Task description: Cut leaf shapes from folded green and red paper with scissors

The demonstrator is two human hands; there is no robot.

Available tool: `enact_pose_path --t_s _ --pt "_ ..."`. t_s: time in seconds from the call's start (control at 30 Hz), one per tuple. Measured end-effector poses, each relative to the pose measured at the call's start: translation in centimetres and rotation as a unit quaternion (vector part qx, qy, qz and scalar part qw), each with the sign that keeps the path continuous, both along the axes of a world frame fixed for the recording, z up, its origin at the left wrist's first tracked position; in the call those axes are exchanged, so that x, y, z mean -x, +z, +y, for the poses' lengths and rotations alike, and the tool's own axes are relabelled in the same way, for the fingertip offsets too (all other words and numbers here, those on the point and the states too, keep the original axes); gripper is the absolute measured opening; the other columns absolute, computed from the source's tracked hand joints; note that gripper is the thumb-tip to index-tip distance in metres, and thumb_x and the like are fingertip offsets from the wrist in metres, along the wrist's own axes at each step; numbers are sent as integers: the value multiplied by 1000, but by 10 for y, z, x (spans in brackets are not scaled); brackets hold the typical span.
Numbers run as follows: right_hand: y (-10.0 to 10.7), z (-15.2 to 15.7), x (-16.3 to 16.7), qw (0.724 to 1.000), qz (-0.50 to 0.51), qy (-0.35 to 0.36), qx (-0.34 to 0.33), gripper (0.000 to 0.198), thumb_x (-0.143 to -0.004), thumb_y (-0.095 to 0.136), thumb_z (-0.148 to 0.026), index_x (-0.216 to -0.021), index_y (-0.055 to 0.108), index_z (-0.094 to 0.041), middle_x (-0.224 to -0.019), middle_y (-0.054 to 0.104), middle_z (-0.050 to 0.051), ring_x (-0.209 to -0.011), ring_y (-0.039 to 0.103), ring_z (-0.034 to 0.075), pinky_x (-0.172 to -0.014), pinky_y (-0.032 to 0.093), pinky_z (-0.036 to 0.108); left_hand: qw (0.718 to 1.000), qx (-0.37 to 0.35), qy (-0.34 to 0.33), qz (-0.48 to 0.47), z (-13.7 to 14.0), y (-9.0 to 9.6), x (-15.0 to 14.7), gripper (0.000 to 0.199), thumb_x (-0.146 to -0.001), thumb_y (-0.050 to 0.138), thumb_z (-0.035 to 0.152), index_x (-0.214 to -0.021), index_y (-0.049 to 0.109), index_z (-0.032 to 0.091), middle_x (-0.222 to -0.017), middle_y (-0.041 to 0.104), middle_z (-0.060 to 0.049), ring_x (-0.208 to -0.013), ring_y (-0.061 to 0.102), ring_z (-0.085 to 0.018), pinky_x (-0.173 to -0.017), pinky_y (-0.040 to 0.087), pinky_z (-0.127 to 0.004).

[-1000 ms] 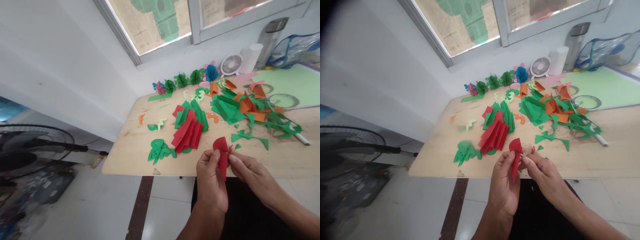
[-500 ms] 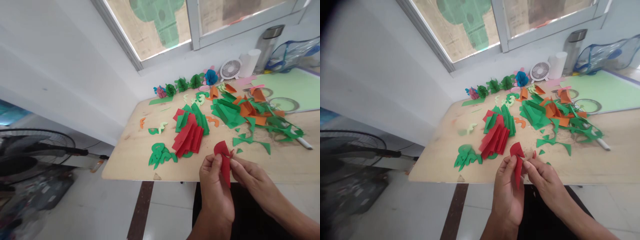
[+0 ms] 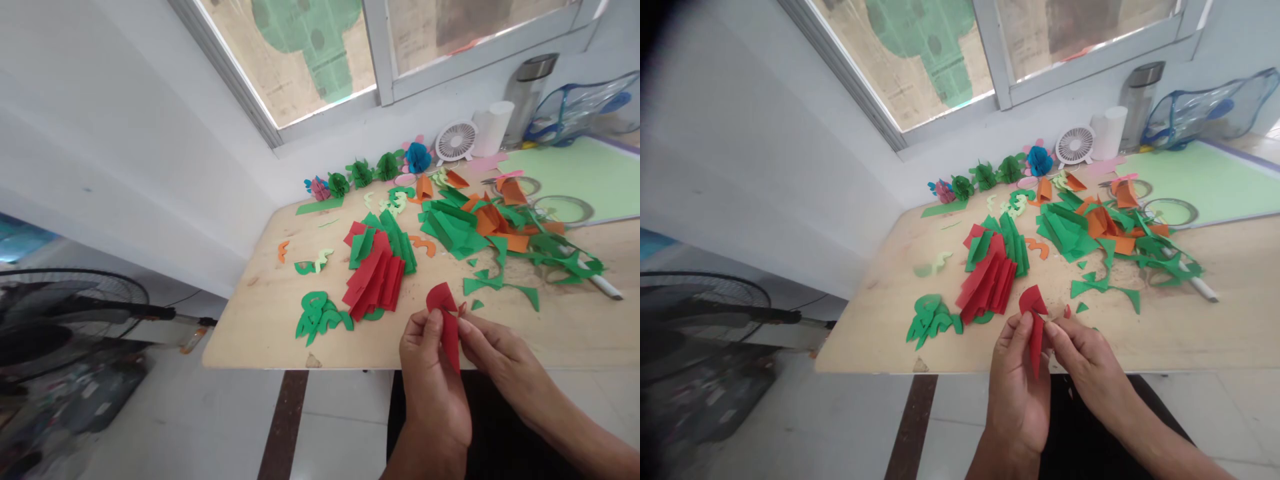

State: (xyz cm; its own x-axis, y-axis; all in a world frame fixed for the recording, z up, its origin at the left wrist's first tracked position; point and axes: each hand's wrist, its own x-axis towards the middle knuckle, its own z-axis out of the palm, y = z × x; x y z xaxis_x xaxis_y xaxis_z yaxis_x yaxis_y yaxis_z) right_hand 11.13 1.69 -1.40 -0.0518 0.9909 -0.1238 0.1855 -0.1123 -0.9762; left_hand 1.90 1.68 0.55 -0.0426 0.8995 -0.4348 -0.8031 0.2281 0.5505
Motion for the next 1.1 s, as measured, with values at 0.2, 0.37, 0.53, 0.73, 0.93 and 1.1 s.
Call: enact_pose_path --t_s 0.2,0.37,0.53,0.73,0.93,1.1 --pt "5 4 1 1000 -11 -9 -16 44 -87 47 -51 -60 58 -18 -61 56 3 -59 50 17 -53 45 25 1000 5 -3 5 4 -1 -3 14 -71 72 27 -69 63 17 -74 69 -3 -83 67 -19 -88 46 -35" --pt "6 5 2 1000 -4 -10 -14 43 -87 46 -50 -62 59 -18 -61 56 2 -59 50 16 -53 45 25 1000 3 -2 -5 6 -2 -2 14 -72 72 26 -68 61 17 -72 68 -2 -80 67 -17 -87 46 -34" --pt "2 5 2 1000 -2 -11 -5 44 -88 45 -51 -58 53 -19 -63 56 2 -63 52 17 -58 46 27 1000 5 -4 -9 6 -4 -3 14 -72 71 26 -70 61 17 -74 68 -3 -84 67 -18 -90 46 -35" --pt "5 7 3 1000 -6 -10 -25 45 -88 45 -52 -56 50 -20 -58 53 1 -64 55 19 -59 47 27 999 28 7 -26 7 -7 -6 18 -67 74 28 -72 61 17 -82 69 -4 -87 67 -19 -91 46 -36" --pt "7 7 5 1000 -11 -10 -27 46 -88 45 -53 -56 50 -20 -60 56 2 -59 51 17 -55 45 27 999 36 20 -26 8 -8 -7 19 -67 75 29 -73 61 18 -83 68 -5 -87 66 -19 -89 47 -35" --pt "4 6 4 1000 -11 -12 -22 45 -89 44 -51 -59 55 -19 -62 58 2 -60 51 17 -56 45 27 999 20 12 -39 7 -4 -5 14 -70 72 24 -75 62 18 -83 68 -4 -85 65 -16 -91 46 -34"
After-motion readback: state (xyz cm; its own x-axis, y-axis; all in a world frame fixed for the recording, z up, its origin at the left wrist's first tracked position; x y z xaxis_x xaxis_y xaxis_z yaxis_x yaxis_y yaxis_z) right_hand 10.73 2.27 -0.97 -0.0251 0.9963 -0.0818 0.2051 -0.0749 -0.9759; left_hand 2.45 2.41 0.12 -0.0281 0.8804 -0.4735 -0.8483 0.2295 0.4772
